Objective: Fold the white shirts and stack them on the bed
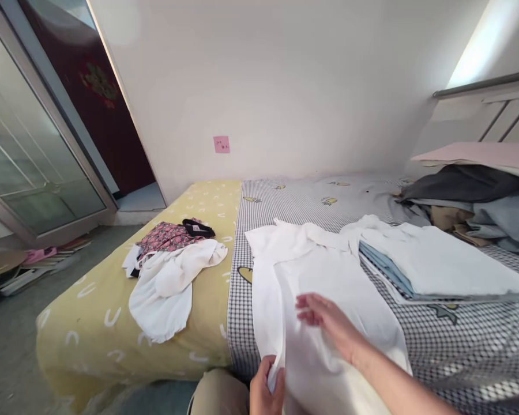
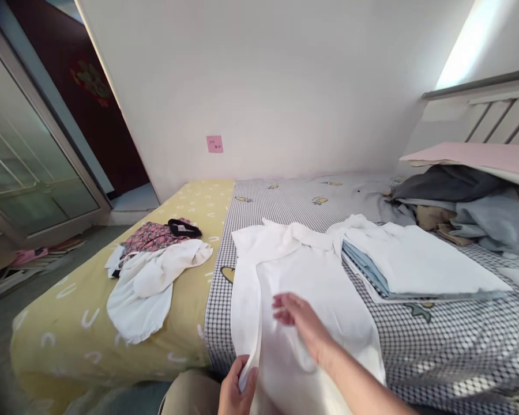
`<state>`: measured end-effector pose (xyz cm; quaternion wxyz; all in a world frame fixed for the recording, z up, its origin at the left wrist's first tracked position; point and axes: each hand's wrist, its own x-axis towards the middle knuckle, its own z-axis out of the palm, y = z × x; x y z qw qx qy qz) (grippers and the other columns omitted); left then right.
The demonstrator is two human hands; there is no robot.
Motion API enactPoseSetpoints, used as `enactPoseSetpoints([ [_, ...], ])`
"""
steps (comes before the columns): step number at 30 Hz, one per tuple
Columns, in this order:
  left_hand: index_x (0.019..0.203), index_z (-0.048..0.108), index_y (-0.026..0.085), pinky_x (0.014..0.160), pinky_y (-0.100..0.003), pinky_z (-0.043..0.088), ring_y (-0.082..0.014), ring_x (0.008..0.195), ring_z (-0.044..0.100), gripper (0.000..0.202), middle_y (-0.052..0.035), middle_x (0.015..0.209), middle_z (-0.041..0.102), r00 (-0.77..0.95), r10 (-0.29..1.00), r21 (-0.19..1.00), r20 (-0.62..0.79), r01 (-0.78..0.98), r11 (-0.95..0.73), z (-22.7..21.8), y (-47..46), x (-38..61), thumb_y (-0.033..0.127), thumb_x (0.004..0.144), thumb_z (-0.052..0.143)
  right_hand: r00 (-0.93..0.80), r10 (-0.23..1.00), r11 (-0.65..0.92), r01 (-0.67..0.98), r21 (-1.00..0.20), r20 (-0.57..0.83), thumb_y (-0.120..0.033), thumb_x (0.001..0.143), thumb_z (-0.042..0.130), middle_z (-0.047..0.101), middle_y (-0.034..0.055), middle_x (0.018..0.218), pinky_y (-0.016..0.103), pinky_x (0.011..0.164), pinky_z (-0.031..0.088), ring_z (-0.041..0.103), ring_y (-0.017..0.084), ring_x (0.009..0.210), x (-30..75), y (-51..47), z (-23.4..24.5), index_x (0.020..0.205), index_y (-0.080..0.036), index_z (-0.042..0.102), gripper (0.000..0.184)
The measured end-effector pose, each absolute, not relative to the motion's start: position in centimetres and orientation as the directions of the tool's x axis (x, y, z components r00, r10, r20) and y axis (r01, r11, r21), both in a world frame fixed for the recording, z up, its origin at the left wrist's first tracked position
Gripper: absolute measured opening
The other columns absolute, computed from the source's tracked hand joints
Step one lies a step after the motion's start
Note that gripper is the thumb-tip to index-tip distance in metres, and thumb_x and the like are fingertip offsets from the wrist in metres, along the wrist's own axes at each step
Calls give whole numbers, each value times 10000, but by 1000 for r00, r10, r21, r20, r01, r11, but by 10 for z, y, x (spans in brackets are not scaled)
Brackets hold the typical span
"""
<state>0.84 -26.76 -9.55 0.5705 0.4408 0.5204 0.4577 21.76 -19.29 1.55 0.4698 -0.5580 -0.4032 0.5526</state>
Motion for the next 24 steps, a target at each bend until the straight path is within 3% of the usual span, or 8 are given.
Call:
enactPoseSetpoints([
  [4, 999, 726, 193, 759, -288, 524, -213, 785, 667, 457, -60, 866, 766, 56, 997, 992, -44, 118, 38, -82, -287, 8, 612, 836, 647, -104, 839, -534, -349, -770, -535, -659, 753, 764, 766, 81, 1063, 368, 853, 541, 713, 252, 1010, 169, -281, -28, 1090, -259, 734, 524],
  [7, 1220, 700, 206, 926, -325, 512, -257, 1014, 680, 564, -101, 1156, 761, 221, 975, 998, -6, 67, -9, -65, -299, 10, 568, 789, 731, -254, 762, -634, -479, -607, -596, -590, 707, 831, 758, 64, 855, 336, 745, 554, 725, 231, 811, 148, -301, -48, 980, -215, 725, 475],
  [9, 1195, 719, 177, 893, -331, 515, -258, 993, 677, 604, -119, 1128, 758, 303, 953, 999, -5, -35, 17, -57, -301, 8, 610, 774, 735, -317, 720, -675, -525, -519, -617, -521, 730, 821, 709, 40, 688, 301, 656, 543, 684, 194, 643, 142, -298, -48, 815, -185, 693, 369],
  [11, 978, 763, 129, 728, -311, 505, -212, 764, 656, 580, -102, 849, 746, 181, 981, 975, -73, -195, 109, -55, -296, 0, 674, 815, 651, -323, 703, -680, -566, -466, -634, -429, 775, 779, 657, 22, 578, 283, 600, 530, 631, 166, 535, 142, -290, -41, 709, -180, 646, 290],
  [13, 830, 736, 141, 648, -291, 474, -166, 636, 593, 571, -52, 690, 672, -100, 973, 893, -206, -427, 146, -57, -286, -9, 692, 846, 587, -277, 717, -647, -605, -463, -640, -339, 793, 756, 677, 30, 586, 287, 615, 547, 646, 171, 542, 146, -285, -30, 740, -171, 653, 205],
  [16, 906, 704, 178, 761, -279, 502, -158, 772, 638, 463, -46, 859, 699, -312, 865, 769, -394, -627, 124, -62, -274, -16, 631, 825, 654, -186, 753, -575, -652, -494, -631, -292, 765, 795, 759, 53, 732, 315, 708, 589, 727, 212, 692, 153, -286, -13, 896, -171, 683, 210],
  [20, 1093, 701, 124, 918, -481, 536, -299, 981, 705, 597, -180, 1083, 737, -11, 861, 653, -508, -657, 377, -55, -277, -5, 665, 858, 606, -225, 771, -584, -621, -522, -595, -405, 739, 812, 791, 77, 839, 379, 773, 606, 756, 277, 851, 155, -293, -1, 1023, -196, 687, 375],
  [24, 1265, 663, 146, 1073, -590, 460, -379, 1209, 657, 813, -194, 1230, 733, 441, 783, 491, -439, -612, 620, -35, -292, 9, 812, 857, 439, -249, 801, -578, -556, -597, -544, -407, 692, 809, 793, 76, 887, 399, 806, 590, 750, 294, 915, 151, -297, 1, 1070, -218, 685, 440],
])
